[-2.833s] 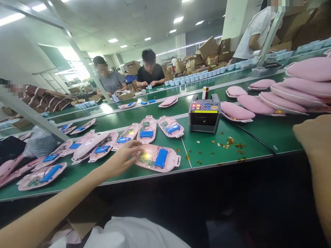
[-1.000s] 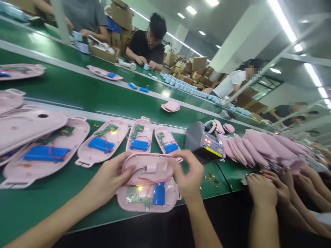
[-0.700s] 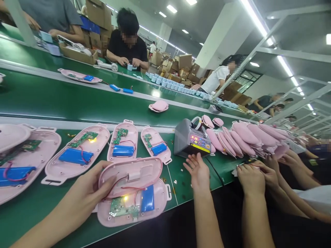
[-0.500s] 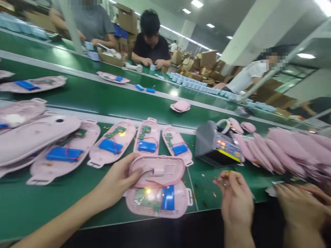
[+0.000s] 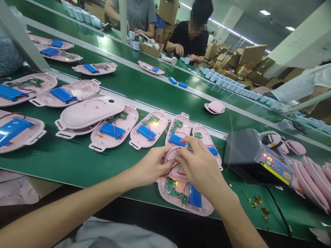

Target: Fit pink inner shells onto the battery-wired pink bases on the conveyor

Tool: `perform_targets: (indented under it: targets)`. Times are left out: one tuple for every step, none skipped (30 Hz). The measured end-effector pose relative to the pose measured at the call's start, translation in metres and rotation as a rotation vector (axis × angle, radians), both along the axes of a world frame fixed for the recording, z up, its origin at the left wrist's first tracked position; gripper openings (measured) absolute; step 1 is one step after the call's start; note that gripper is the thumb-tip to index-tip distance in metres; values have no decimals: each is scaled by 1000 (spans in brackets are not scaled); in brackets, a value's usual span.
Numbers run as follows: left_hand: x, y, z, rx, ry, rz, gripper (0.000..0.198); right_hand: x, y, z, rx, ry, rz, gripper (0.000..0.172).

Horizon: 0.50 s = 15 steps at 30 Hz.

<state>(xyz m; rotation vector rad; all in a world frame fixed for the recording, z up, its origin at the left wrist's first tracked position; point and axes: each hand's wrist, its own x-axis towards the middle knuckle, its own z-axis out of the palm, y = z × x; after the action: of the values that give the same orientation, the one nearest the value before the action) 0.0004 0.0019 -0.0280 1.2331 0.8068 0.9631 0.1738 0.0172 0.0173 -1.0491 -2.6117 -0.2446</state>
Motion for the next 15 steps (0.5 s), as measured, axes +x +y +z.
perform_targets:
  targets:
    - [0,0,-1,-8,-1,4,22,-1,0,-1,26,13,-3,19]
    - [0,-1,-1,-9,3,13,24,-1,1,-1,49,44,-21,18]
    - [-1,-2,-2,-6,8,24,26,1,3,-2,62,94,-67,20]
    - [-1,-2,-2,0,17,33,27,3,6,-1,45,156,-139,25]
    - [-2,-3,-2,11,29,42,28,7,9,-1,-22,220,-216,31]
    - [-2,-4,-2,27,47,56,28,13,13,0,-143,274,-273,33]
    - [-3,-4,-2,47,74,75,28,20,18,2,-292,309,-295,33]
    - [-3,-4,-1,74,104,96,27,27,22,3,-440,324,-278,31]
    - [-3,-4,0,103,132,116,27,33,25,5,-551,330,-236,26]
    - [-3,-4,1,125,147,130,26,38,27,6,-605,336,-189,22]
    - [-3,-3,3,134,147,133,26,42,29,8,-605,348,-159,20]
    - [-2,-3,5,136,139,125,25,44,28,9,-570,370,-149,19]
    - [-2,-3,7,140,129,111,25,44,27,10,-528,396,-148,16]
    - [-2,-3,9,150,126,95,24,44,23,11,-490,420,-145,13]
    - [-3,-4,11,169,137,81,24,43,18,12,-448,441,-136,10]
